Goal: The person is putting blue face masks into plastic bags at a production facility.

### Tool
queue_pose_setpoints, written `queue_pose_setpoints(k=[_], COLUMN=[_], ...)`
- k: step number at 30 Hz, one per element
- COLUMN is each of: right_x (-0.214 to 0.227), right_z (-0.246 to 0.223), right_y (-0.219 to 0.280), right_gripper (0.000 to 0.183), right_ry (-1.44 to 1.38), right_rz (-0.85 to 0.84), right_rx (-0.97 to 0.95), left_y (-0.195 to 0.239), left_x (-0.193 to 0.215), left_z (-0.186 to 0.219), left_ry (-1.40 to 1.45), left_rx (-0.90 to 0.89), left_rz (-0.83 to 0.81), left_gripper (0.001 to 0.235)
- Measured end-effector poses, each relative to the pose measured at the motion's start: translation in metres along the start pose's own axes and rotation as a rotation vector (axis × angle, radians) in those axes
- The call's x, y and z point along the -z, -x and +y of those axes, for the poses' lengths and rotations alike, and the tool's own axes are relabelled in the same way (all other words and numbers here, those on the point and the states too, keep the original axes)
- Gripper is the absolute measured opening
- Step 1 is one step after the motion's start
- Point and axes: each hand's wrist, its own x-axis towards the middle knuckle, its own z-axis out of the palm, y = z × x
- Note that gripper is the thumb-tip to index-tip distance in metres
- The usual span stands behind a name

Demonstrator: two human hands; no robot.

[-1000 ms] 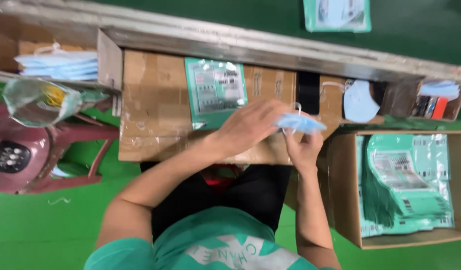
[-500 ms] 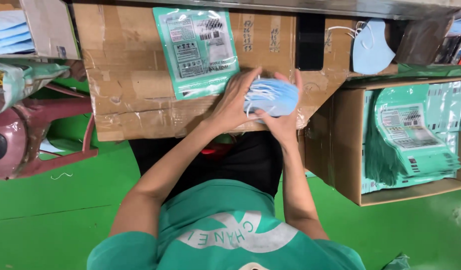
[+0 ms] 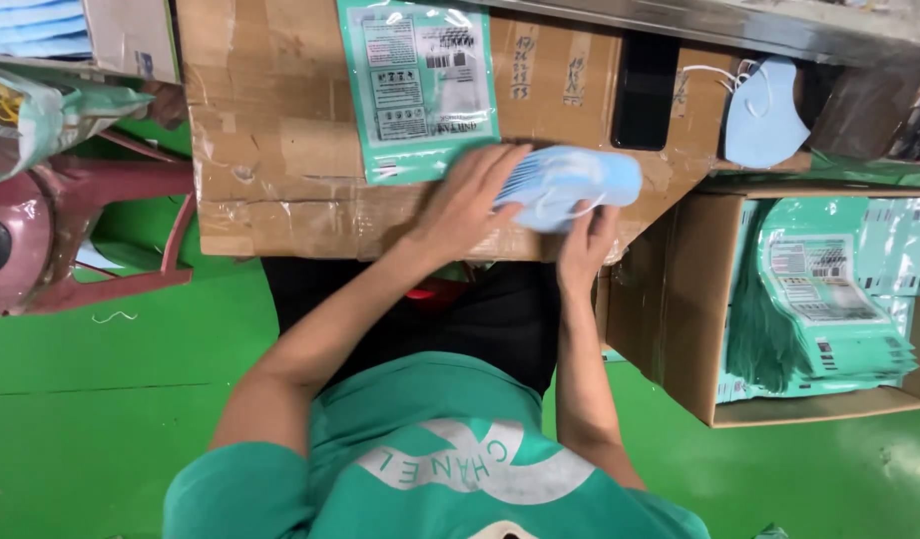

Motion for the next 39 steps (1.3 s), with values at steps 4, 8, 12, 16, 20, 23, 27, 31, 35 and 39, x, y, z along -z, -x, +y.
queue_pose_setpoints(k=[4,8,12,16,20,23,27,31,35,39], right_x=[-0.006,-0.033,-0.061,-0.078,-0.062,-0.063,-0.067,-0.058,-0.051,-0.057], right_z=[0.0,-0.028,-0.034,-0.081,-0.062,-0.093,-0.113,-0.107,-0.118,-0.125], right_y=[-0.022,-0.033,-0.031,-0.047,-0.039,-0.034,-0.028,-0.029,-0.034,-0.037], right_gripper=[0.037,0.037,0.037,0.035,0.024,0.016,0.02,0.017,0.021,0.037], right_ry=[-0.282,-0.558,-0.436,-0.363,-0.431,-0.063,0.35,0.125,-0.091,-0.122], right_rz=[0.195,0.118,-0.194,-0.248,-0.277,-0.334,-0.152,0.006,0.062,-0.01], right_rx=[-0.106,-0.281,-0.322,-0.267,-0.476,-0.216,0.117,0.017,0.015,-0.073], left_y=[0.006,0.002,-0.004,-0.018,-0.015,-0.021,-0.017,-0.016,-0.023,0.006], left_x=[0.05,0.055,0.05,0.068,0.072,0.079,0.064,0.07,0.074,0.019], left_z=[-0.033,-0.055,-0.056,-0.028,-0.014,-0.011,0.017,0.044,0.055,0.02], left_ry=[-0.451,-0.52,-0.473,-0.272,-0.193,-0.247,-0.292,-0.096,0.153,0.845], left_rx=[-0.06,-0.072,-0.137,-0.172,-0.23,-0.166,-0.265,-0.305,0.061,0.672], left_rz=[-0.086,-0.21,-0.018,0.107,0.167,0.165,0.272,0.155,0.656,0.344], left_gripper=[0.032,0.022,0.023,0.023,0.022,0.015,0.019,0.016,0.045,0.04])
